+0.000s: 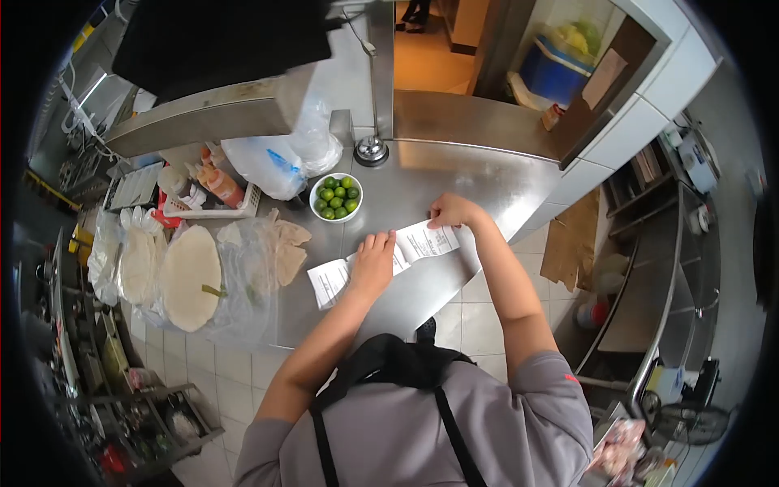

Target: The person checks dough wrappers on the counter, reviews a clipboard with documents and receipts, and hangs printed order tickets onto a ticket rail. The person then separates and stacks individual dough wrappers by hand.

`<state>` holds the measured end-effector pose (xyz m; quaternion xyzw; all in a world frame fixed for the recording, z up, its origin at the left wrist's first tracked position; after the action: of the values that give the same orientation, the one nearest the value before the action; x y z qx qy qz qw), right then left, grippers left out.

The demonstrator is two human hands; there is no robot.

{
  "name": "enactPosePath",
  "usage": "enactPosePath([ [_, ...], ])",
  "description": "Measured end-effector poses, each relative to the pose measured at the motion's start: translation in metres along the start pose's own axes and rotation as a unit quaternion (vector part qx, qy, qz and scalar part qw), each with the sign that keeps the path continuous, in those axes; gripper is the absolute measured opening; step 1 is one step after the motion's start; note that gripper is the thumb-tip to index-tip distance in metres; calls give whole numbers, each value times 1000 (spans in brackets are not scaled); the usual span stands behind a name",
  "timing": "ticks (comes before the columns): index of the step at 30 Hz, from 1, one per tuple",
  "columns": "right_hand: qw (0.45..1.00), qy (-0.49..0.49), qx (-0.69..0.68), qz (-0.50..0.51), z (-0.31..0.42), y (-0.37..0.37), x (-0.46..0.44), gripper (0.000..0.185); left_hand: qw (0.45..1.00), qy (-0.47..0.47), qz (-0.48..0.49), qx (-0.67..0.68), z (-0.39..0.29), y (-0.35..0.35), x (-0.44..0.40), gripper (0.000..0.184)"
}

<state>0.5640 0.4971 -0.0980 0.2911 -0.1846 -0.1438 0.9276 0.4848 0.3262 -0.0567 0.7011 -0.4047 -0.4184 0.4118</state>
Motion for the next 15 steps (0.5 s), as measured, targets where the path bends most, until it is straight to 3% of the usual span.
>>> enactPosePath([
  [7, 996, 91, -5, -5, -9, 7, 19, 17, 998, 64, -17, -9, -6, 5, 3, 44],
  [9, 992, 47, -46, -105, -32, 58, 24, 11, 996, 83, -24, -11, -11, 5, 4, 43],
  [10, 971, 58, -107, -204, -42, 92, 19, 7, 995, 89, -29, -11, -13, 4, 7, 43],
  [12, 889, 130, -240, -368, -55, 153, -3, 10, 996, 89, -25, 2, -20, -1, 10, 44],
  [15, 834, 107, -188, -507, -68, 205, -56, 9, 996, 73, 38, 27, -40, -17, 12, 42],
])
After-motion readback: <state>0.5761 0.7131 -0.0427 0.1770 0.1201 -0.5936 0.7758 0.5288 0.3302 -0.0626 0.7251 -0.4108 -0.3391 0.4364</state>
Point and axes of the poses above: each hand's wrist, its own x-axis away from the middle knuckle, its own y-axis out of the back of the hand, z = x × y, the point moved 9 cm from there along -x, towards the middle knuckle, and after that the axes turned 15 degrees about y, right-handed, at the moved point
